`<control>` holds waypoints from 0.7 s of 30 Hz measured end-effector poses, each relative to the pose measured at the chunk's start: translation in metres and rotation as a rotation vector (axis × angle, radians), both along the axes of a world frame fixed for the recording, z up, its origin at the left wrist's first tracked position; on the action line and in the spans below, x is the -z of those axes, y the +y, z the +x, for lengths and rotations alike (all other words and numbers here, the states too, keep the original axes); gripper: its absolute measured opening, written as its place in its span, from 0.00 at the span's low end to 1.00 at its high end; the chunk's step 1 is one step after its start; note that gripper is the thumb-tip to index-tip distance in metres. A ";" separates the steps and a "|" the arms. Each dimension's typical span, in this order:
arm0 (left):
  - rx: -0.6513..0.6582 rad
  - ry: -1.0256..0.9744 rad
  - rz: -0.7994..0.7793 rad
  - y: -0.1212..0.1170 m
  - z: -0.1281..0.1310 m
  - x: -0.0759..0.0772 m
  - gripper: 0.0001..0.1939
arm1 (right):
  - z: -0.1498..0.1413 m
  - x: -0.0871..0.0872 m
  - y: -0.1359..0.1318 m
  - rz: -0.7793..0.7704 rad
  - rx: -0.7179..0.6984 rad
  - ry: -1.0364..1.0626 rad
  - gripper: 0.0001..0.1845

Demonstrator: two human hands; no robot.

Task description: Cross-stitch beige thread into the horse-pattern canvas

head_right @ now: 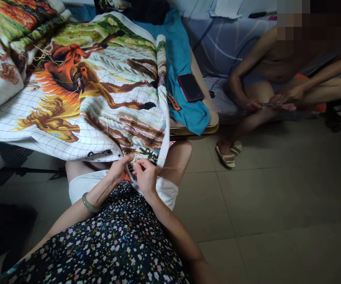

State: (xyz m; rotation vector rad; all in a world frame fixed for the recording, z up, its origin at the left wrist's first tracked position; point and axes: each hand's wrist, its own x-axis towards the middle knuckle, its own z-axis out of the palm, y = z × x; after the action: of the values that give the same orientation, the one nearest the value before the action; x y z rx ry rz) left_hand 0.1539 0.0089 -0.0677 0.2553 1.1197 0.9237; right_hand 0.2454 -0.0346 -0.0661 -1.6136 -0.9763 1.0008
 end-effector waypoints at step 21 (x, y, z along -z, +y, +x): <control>-0.012 -0.134 0.114 -0.002 -0.001 0.008 0.17 | 0.031 -0.036 0.036 0.187 -0.319 -0.494 0.06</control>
State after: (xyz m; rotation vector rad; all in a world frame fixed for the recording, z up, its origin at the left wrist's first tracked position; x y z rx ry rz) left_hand 0.1526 0.0070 -0.0755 0.2760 0.9475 1.0028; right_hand 0.2764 0.0014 -0.0303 -1.6084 -1.6523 0.6943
